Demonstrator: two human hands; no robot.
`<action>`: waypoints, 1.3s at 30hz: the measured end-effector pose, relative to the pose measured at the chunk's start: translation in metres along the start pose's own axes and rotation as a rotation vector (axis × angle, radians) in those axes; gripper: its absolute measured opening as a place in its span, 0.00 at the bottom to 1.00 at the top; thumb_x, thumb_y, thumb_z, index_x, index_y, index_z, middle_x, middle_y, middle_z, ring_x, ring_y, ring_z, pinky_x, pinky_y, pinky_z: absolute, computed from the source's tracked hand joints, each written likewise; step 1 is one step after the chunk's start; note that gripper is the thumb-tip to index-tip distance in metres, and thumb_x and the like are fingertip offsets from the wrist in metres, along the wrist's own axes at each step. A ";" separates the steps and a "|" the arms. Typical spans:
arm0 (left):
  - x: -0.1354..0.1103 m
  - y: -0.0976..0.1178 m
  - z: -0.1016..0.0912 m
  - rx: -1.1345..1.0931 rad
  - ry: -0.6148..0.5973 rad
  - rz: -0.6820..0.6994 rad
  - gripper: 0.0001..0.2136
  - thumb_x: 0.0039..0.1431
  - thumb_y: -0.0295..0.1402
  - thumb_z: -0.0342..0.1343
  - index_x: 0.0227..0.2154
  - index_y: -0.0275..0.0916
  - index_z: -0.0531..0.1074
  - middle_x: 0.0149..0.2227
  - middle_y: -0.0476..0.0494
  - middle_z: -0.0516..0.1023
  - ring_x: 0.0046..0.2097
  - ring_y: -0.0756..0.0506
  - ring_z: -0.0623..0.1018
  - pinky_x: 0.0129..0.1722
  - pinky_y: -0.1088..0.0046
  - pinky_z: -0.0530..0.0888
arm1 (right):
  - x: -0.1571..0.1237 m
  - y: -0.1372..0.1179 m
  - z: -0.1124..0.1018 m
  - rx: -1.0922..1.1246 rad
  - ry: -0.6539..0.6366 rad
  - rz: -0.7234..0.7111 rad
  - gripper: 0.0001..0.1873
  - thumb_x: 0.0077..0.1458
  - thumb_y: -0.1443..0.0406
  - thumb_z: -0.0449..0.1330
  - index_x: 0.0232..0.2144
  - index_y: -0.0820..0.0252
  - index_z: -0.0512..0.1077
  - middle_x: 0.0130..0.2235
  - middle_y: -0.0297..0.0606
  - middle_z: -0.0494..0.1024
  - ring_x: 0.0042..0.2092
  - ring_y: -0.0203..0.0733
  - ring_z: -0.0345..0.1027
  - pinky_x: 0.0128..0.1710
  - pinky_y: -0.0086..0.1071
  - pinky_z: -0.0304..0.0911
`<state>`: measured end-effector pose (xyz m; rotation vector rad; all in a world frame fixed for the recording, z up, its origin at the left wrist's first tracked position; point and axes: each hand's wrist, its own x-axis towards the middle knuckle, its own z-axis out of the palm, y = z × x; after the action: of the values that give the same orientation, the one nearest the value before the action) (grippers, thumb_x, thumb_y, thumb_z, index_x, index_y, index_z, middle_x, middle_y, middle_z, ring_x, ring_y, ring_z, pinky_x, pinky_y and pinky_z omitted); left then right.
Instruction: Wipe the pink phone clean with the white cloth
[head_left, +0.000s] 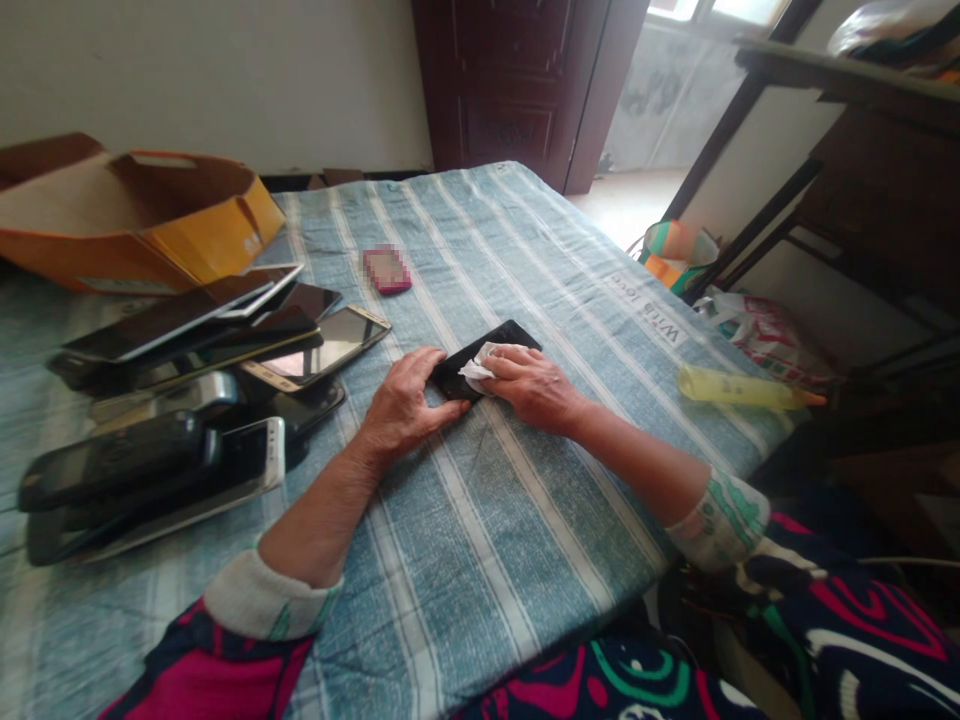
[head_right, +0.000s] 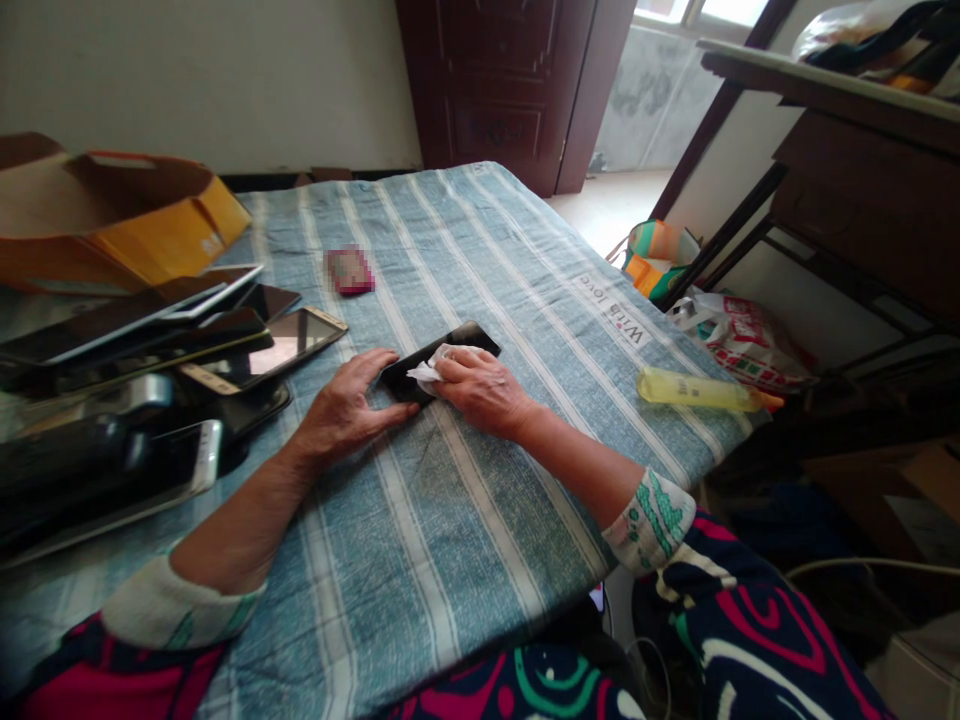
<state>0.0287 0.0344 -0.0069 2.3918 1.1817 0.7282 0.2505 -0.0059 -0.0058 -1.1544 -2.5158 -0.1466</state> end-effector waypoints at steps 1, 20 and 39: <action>0.000 0.000 0.000 0.000 0.001 0.000 0.30 0.46 0.47 0.61 0.51 0.36 0.67 0.56 0.33 0.70 0.58 0.34 0.69 0.61 0.54 0.64 | -0.002 0.001 0.001 -0.008 0.009 0.009 0.15 0.65 0.68 0.50 0.49 0.54 0.72 0.52 0.38 0.73 0.57 0.46 0.58 0.55 0.42 0.57; -0.001 -0.001 -0.002 -0.029 -0.024 -0.021 0.32 0.44 0.45 0.61 0.52 0.35 0.66 0.57 0.32 0.69 0.59 0.34 0.67 0.62 0.53 0.63 | 0.007 -0.008 0.010 0.091 0.027 -0.054 0.16 0.67 0.65 0.48 0.49 0.53 0.74 0.52 0.37 0.74 0.58 0.44 0.58 0.59 0.42 0.56; -0.003 0.006 -0.019 -0.209 -0.122 -0.080 0.38 0.43 0.45 0.61 0.58 0.37 0.62 0.60 0.37 0.67 0.59 0.34 0.70 0.60 0.54 0.66 | 0.018 -0.015 0.015 0.092 -0.011 -0.105 0.14 0.64 0.66 0.52 0.47 0.53 0.74 0.51 0.38 0.75 0.58 0.43 0.59 0.58 0.42 0.55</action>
<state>0.0197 0.0303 0.0109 2.1719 1.0880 0.6367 0.2239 0.0008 -0.0117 -0.9910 -2.5648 -0.0517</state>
